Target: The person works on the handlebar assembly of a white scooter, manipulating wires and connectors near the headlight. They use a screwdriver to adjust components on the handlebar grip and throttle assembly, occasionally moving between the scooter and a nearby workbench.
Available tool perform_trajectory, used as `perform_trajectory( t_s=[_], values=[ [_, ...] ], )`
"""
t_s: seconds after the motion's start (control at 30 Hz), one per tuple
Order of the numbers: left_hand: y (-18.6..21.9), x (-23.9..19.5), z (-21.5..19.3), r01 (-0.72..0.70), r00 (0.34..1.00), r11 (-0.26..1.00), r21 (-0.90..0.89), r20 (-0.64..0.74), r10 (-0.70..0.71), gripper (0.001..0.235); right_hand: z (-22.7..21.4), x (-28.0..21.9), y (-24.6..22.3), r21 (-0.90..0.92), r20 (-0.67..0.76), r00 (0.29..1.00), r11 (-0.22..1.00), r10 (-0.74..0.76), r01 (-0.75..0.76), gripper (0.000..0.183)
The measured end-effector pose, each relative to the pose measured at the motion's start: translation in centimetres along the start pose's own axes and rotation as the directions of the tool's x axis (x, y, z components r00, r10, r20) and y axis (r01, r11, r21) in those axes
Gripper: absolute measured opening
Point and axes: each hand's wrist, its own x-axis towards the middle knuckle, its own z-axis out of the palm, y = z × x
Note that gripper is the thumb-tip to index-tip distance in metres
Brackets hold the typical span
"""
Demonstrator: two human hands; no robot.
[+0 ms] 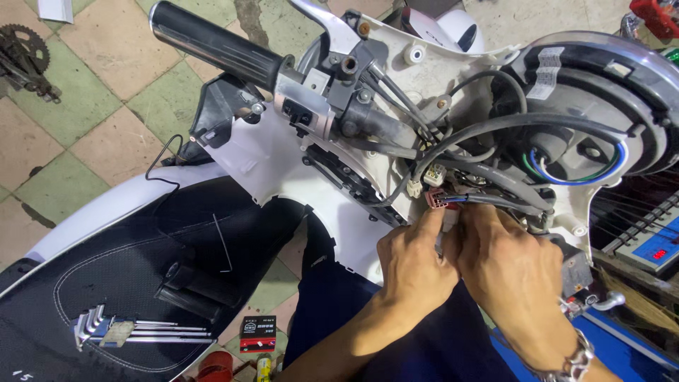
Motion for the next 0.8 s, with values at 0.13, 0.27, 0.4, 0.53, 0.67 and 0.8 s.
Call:
perform_trajectory(
  t_s=[0.13,0.27,0.4,0.53,0.67,0.8],
  values=[
    [0.0,0.0,-0.4,0.055,0.994,0.997,0.044,0.093,-0.059,0.028,0.3,0.1,0.6,0.005,0.029,0.999,1.000,0.016,-0.016,0.017],
    [0.4,0.0,-0.6,0.080,0.990,0.996,0.031,0.114,-0.083,0.028,-2.1,-0.6,1.0,-0.128,0.081,0.993,0.989,0.084,-0.073,0.023],
    [0.4,0.1,-0.7,0.042,0.995,0.999,0.017,0.093,-0.043,0.029,-2.8,-0.3,1.2,-0.091,0.091,0.996,0.996,0.007,0.001,0.021],
    [0.3,0.0,-0.5,0.048,0.995,0.999,0.024,0.088,-0.050,0.029,-2.5,-0.4,1.1,-0.114,0.053,0.998,0.993,-0.034,0.040,0.023],
    [0.3,-0.1,-0.5,0.032,0.997,0.999,0.018,0.074,-0.033,0.035,-2.8,0.0,1.1,-0.204,0.116,0.993,0.978,-0.008,0.032,0.021],
    [0.3,-0.1,-0.5,0.041,0.996,0.999,0.026,0.082,-0.043,0.041,-4.1,1.1,1.3,-0.355,0.245,0.970,0.930,-0.006,0.095,0.034]
  ],
)
